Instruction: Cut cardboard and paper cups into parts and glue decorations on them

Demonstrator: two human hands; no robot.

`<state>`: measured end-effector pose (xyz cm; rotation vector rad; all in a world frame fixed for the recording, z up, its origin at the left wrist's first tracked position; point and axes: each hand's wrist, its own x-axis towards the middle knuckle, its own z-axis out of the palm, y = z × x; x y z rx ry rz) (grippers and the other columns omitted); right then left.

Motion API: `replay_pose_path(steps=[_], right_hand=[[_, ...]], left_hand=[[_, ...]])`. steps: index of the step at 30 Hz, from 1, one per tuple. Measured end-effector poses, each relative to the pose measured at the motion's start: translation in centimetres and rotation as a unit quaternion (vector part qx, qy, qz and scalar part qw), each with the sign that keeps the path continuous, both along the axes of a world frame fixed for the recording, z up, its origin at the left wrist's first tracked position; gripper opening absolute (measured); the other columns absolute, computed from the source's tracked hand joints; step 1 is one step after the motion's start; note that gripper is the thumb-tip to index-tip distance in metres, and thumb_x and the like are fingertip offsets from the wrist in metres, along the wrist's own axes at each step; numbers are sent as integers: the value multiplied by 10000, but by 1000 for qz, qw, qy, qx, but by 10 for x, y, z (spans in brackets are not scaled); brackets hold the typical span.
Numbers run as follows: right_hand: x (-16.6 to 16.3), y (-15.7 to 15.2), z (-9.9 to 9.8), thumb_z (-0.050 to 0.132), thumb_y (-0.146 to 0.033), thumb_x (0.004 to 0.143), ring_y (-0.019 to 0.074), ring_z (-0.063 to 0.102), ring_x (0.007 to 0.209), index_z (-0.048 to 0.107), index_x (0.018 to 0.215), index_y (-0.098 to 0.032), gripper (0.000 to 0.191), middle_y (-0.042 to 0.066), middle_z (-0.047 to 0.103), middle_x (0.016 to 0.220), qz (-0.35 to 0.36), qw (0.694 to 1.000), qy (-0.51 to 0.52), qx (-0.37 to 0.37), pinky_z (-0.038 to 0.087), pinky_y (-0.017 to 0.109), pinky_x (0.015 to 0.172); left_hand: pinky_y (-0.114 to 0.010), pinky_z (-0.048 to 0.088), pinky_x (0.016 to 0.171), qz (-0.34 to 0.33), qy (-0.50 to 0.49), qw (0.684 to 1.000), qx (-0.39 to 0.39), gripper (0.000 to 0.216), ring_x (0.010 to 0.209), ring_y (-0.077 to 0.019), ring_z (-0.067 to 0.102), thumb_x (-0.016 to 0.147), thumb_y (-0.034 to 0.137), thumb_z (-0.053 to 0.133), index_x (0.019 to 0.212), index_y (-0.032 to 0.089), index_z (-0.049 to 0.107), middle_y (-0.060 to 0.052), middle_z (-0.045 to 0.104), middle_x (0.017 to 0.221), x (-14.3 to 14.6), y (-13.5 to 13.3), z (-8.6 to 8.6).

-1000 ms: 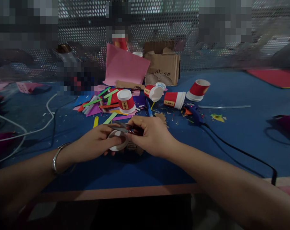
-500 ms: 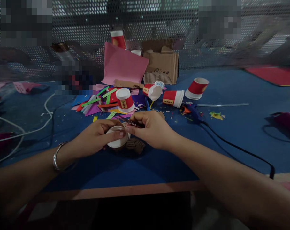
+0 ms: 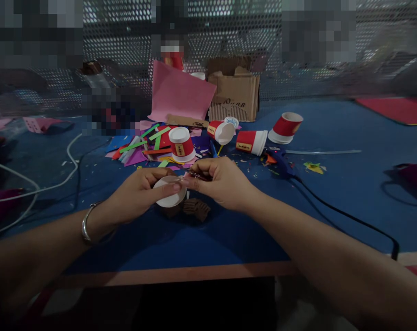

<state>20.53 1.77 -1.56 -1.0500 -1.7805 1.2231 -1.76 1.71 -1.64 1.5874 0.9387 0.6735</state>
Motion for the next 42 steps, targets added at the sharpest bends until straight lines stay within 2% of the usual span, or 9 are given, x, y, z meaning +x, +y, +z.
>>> replay_pose_path(steps=[3,7,10,14,18,21,28,36,42], right_hand=[[-2,-1,-2,831,-573,799,129,456,682,654,747,-169,444,-12,547,709,-9,999,-21,29,362,284,634],[-2,-2,0,824,-578,806,116,418,651,648,737,-163,456,-25,511,677,-8,998,-38,40,322,275,598],[-2,-3,0,839,-571,793,111,407,648,662,748,-153,456,-29,504,674,-1,999,-33,16,312,272,595],[-2,-3,1,873,-541,766,107,422,658,686,789,-148,435,-31,527,692,14,999,20,-27,332,268,612],[-3,-4,5,896,-481,767,78,383,608,677,771,-148,399,-60,488,651,34,995,72,-55,297,249,571],[-2,-6,7,903,-459,771,59,333,556,670,771,-148,389,-82,454,610,65,989,110,-74,263,242,527],[-1,-6,8,904,-410,789,41,291,512,646,768,-150,367,-94,440,593,114,981,137,-80,220,235,477],[-2,-10,17,888,-394,812,66,389,582,615,746,-163,364,-68,501,655,148,978,131,-61,322,229,525],[-3,-9,18,875,-401,823,77,393,620,610,764,-165,360,-62,488,692,155,978,130,-46,367,238,582]], left_hand=[[-177,417,504,20,12,1000,17,245,573,-101,582,812,352,814,768,146,687,13,648,680,1,-1,1],[-183,443,533,4,34,999,38,239,603,-102,593,863,371,759,792,152,695,8,661,722,1,0,-1],[-191,453,555,-7,30,999,29,276,632,-104,589,864,411,763,824,146,697,0,662,761,0,1,-3],[-204,450,546,-11,19,1000,-22,354,623,-114,594,831,475,804,926,148,708,-8,683,781,0,0,-3],[-207,451,570,-20,1,999,-46,402,643,-113,594,792,500,844,869,128,712,-27,691,783,1,-1,4],[-205,467,591,-52,-36,997,-48,367,663,-113,603,828,474,823,819,126,708,-36,696,780,1,-2,9],[-184,438,568,-74,-57,996,2,245,617,-84,541,885,363,787,809,145,703,3,646,725,2,-3,11],[-204,448,576,-42,-9,987,153,225,628,-99,537,872,346,791,777,154,721,-2,647,723,4,-12,16],[-215,467,590,-32,5,983,179,258,666,-125,585,870,391,800,786,155,740,-24,687,742,1,-12,15]])
